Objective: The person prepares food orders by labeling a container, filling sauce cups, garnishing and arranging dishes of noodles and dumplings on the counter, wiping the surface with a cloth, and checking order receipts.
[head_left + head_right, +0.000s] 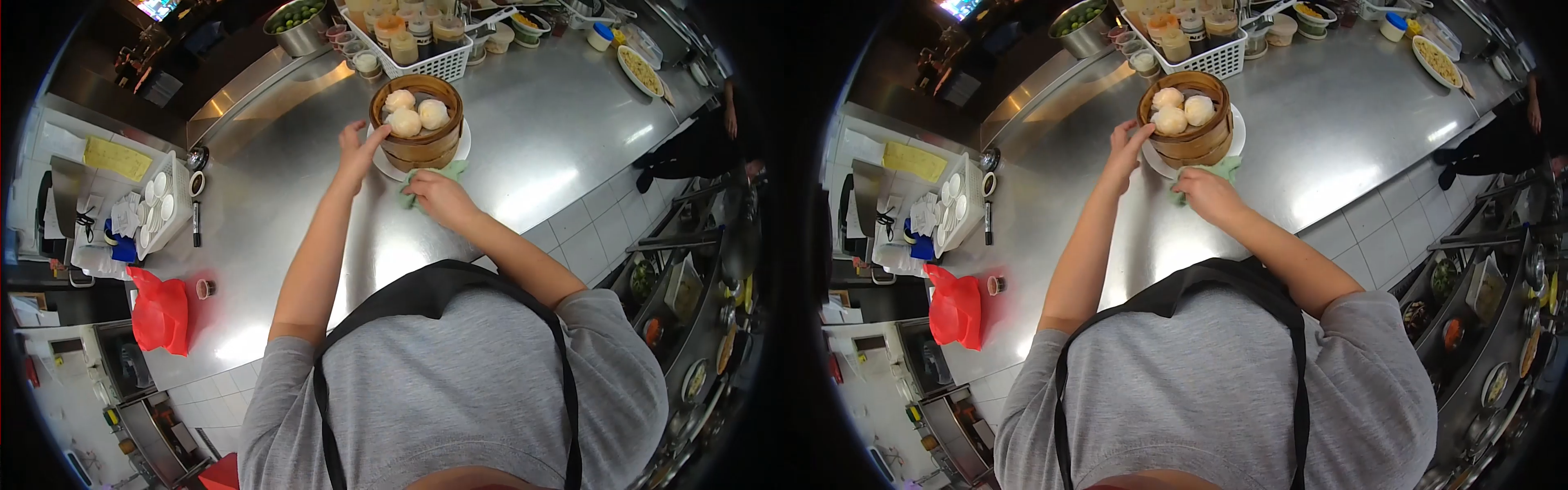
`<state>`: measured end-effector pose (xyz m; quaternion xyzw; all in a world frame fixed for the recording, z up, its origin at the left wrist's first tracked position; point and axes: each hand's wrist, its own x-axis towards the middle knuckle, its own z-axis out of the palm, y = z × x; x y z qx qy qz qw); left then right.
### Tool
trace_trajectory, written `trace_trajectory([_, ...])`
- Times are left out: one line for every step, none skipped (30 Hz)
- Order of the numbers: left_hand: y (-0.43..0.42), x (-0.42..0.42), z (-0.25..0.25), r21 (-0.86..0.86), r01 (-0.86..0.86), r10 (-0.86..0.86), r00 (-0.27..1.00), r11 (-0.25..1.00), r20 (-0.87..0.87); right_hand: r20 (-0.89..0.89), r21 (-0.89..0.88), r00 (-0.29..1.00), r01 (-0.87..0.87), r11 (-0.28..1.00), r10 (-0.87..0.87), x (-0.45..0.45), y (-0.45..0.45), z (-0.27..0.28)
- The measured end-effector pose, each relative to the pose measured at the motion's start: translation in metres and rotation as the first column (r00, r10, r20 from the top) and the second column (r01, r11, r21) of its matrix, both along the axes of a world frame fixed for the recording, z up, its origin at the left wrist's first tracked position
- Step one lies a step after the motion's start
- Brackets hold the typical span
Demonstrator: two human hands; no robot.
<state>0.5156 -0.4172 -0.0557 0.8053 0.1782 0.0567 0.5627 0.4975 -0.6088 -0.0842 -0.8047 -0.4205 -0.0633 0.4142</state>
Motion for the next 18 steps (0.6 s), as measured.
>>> trace_trajectory([-0.007, -0.010, -0.007, 0.207, -0.151, 0.093, 0.960, 0.967, 0.263, -0.095, 0.014, 0.994, -0.057, 0.998, 0.058, -0.002, -0.003, -0.002])
trace_trajectory([-0.014, -0.030, -0.012, 0.153, -0.212, 0.162, 0.944, 0.965, 0.286, -0.081, 0.007, 0.993, -0.088, 0.996, 0.089, -0.002, -0.002, 0.000])
trace_trajectory([-0.027, -0.054, -0.018, 0.105, -0.254, 0.213, 0.931, 0.962, 0.297, -0.459, 0.259, 0.869, -0.070, 0.963, 0.186, -0.006, -0.006, 0.001])
trace_trajectory([-0.046, -0.070, -0.016, -0.013, -0.208, 0.205, 0.947, 0.978, 0.248, -0.725, 0.462, 0.597, 0.054, 0.885, 0.343, -0.006, -0.010, 0.001])
trace_trajectory([-0.064, -0.082, -0.019, -0.041, -0.107, 0.114, 0.955, 0.993, 0.274, -0.724, 0.461, 0.596, 0.045, 0.886, 0.347, -0.003, -0.015, 0.000])
trace_trajectory([-0.069, -0.088, -0.028, 0.099, -0.018, -0.010, 0.961, 0.995, 0.276, -0.713, 0.393, 0.607, -0.068, 0.917, 0.351, -0.001, -0.022, -0.003])
trace_trajectory([-0.068, -0.089, -0.033, 0.059, 0.111, -0.119, 0.981, 0.992, 0.156, -0.703, 0.315, 0.615, -0.179, 0.932, 0.356, 0.000, -0.029, -0.005])
trace_trajectory([-0.068, -0.089, -0.028, 0.005, 0.236, -0.236, 0.971, 0.972, 0.041, -0.705, 0.312, 0.612, -0.184, 0.932, 0.357, 0.003, -0.033, -0.003])
trace_trajectory([-0.067, -0.089, -0.029, 0.001, 0.233, -0.233, 0.972, 0.972, 0.042, -0.694, 0.191, 0.711, 0.031, 0.981, 0.113, 0.007, -0.037, 0.002])
trace_trajectory([-0.067, -0.089, -0.030, -0.053, 0.178, -0.170, 0.977, 0.983, 0.133, -0.646, 0.080, 0.749, 0.257, 0.963, -0.147, 0.013, -0.043, 0.005])
trace_trajectory([-0.067, -0.089, -0.029, -0.111, 0.128, -0.102, 0.971, 0.986, 0.218, -0.494, 0.097, 0.819, 0.384, 0.918, -0.291, 0.021, -0.048, 0.002])
trace_trajectory([-0.068, -0.086, -0.027, -0.115, 0.129, -0.101, 0.971, 0.985, 0.218, -0.493, 0.093, 0.819, 0.385, 0.918, -0.293, 0.022, -0.050, -0.001])
trace_trajectory([-0.068, -0.082, -0.024, -0.183, 0.106, -0.031, 0.927, 0.977, 0.373, -0.423, 0.008, 0.869, 0.286, 0.958, -0.256, 0.021, -0.052, -0.005])
trace_trajectory([-0.069, -0.078, -0.018, -0.251, 0.099, 0.046, 0.858, 0.963, 0.512, -0.356, -0.082, 0.911, 0.192, 0.978, -0.209, 0.021, -0.054, -0.010])
trace_trajectory([-0.068, -0.075, -0.012, -0.281, 0.115, 0.042, 0.866, 0.953, 0.498, -0.126, -0.096, 0.981, 0.138, 0.986, -0.149, 0.021, -0.053, -0.022])
trace_trajectory([-0.064, -0.072, -0.013, -0.280, 0.125, 0.033, 0.866, 0.952, 0.498, -0.125, -0.096, 0.979, 0.147, 0.984, -0.159, 0.019, -0.053, -0.030])
trace_trajectory([-0.059, -0.071, -0.016, -0.289, 0.064, 0.086, 0.874, 0.955, 0.478, -0.265, -0.050, 0.949, 0.162, 0.985, -0.170, 0.015, -0.051, -0.032])
trace_trajectory([-0.053, -0.069, -0.018, -0.297, 0.000, 0.142, 0.877, 0.955, 0.459, -0.398, -0.006, 0.902, 0.179, 0.984, -0.167, 0.015, -0.051, -0.036])
